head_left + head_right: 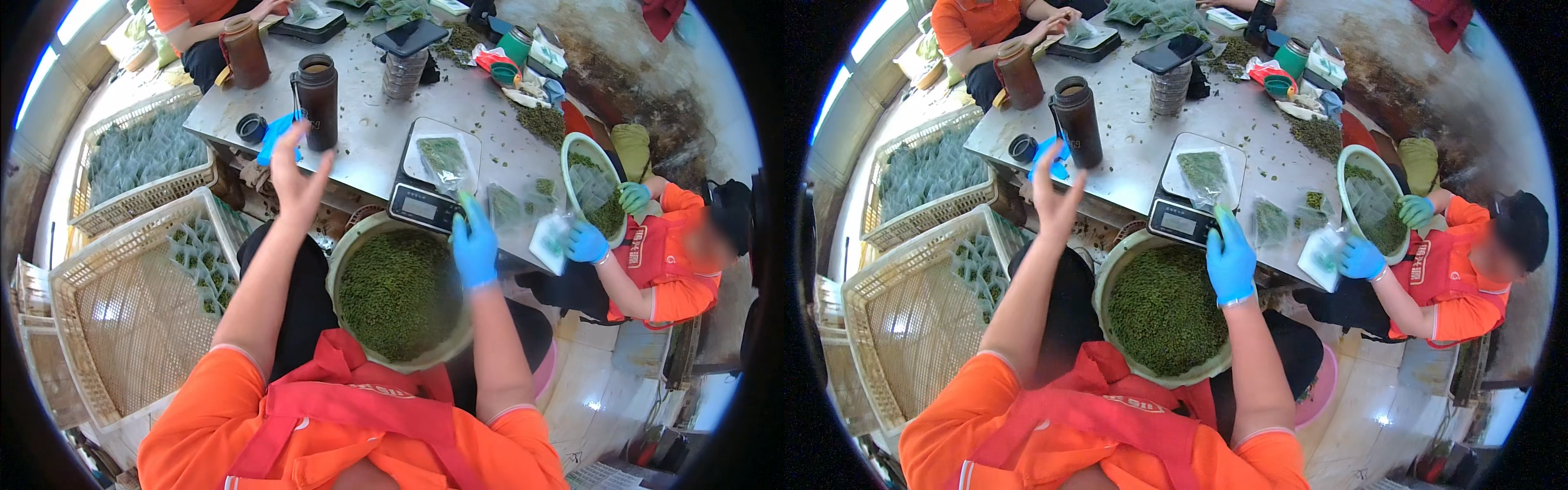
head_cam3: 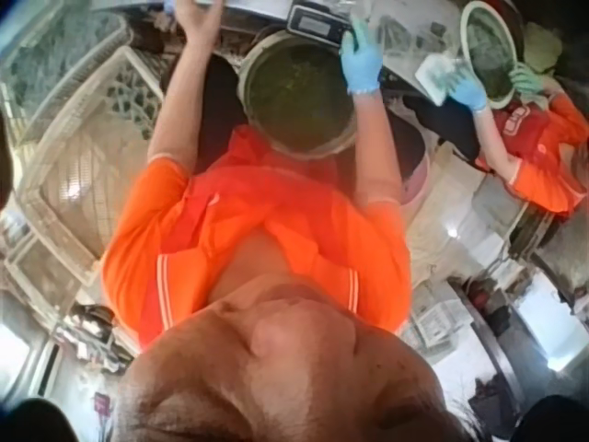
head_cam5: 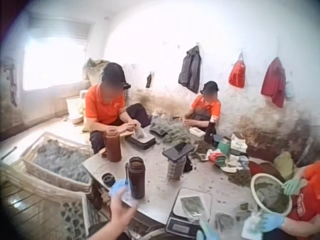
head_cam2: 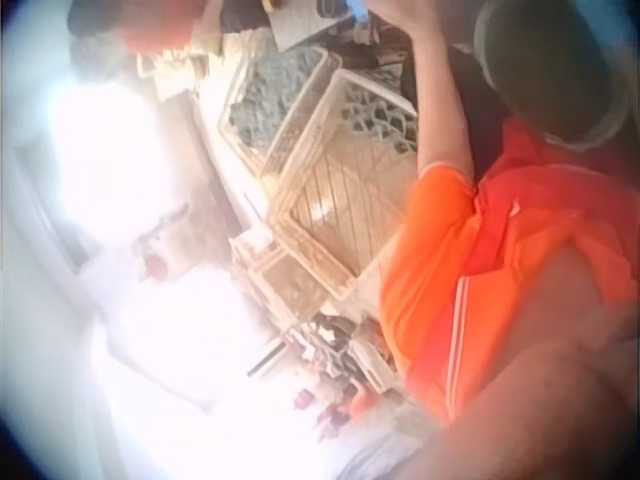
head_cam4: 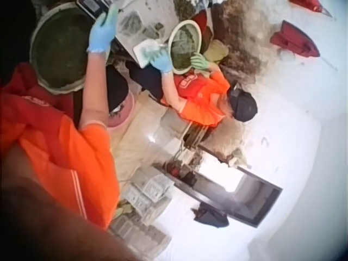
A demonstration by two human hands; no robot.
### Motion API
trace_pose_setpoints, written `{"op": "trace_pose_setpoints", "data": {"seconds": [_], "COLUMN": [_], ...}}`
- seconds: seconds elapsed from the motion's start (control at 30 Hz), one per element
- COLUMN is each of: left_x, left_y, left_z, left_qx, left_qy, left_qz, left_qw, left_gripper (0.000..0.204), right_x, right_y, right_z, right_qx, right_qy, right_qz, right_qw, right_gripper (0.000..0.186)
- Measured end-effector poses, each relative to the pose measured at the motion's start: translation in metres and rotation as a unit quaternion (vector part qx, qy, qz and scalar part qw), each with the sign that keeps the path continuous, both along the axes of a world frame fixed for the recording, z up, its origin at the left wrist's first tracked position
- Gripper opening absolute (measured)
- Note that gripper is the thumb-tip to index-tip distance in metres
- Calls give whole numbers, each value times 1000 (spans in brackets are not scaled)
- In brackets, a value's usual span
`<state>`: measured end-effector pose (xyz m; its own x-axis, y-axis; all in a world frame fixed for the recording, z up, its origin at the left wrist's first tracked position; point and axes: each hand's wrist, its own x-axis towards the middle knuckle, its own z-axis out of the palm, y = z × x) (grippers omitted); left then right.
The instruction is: The person scoops green tea leaves from a bowl into small plastic bags, weighs each bag on a digital scale, and places the filled bags into a crate. The process is repeated continuously.
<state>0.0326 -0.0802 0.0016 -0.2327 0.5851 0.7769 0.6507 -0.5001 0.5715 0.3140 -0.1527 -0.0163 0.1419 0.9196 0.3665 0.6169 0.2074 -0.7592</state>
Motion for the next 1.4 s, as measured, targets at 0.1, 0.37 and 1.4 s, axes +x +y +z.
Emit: {"op": "trace_pose_setpoints", "data": {"seconds": [0.1,0.37,1.4], "left_x": [21,46,46], "left_y": [-23,-23,-22], "left_z": [-29,-40,-29], "left_qx": [-49,-151,-388], "left_qy": [80,165,16], "left_qz": [-114,-68,-51], "left_qw": [989,972,920], "left_gripper": [32,52,63], "right_x": [0,-48,187], "right_y": [33,47,90], "right_z": [-6,54,11], "right_qx": [45,38,73], "right_qy": [-212,-430,-359], "right_qz": [7,99,-295], "right_qw": [976,897,882], "right_gripper": [30,18,39]}}
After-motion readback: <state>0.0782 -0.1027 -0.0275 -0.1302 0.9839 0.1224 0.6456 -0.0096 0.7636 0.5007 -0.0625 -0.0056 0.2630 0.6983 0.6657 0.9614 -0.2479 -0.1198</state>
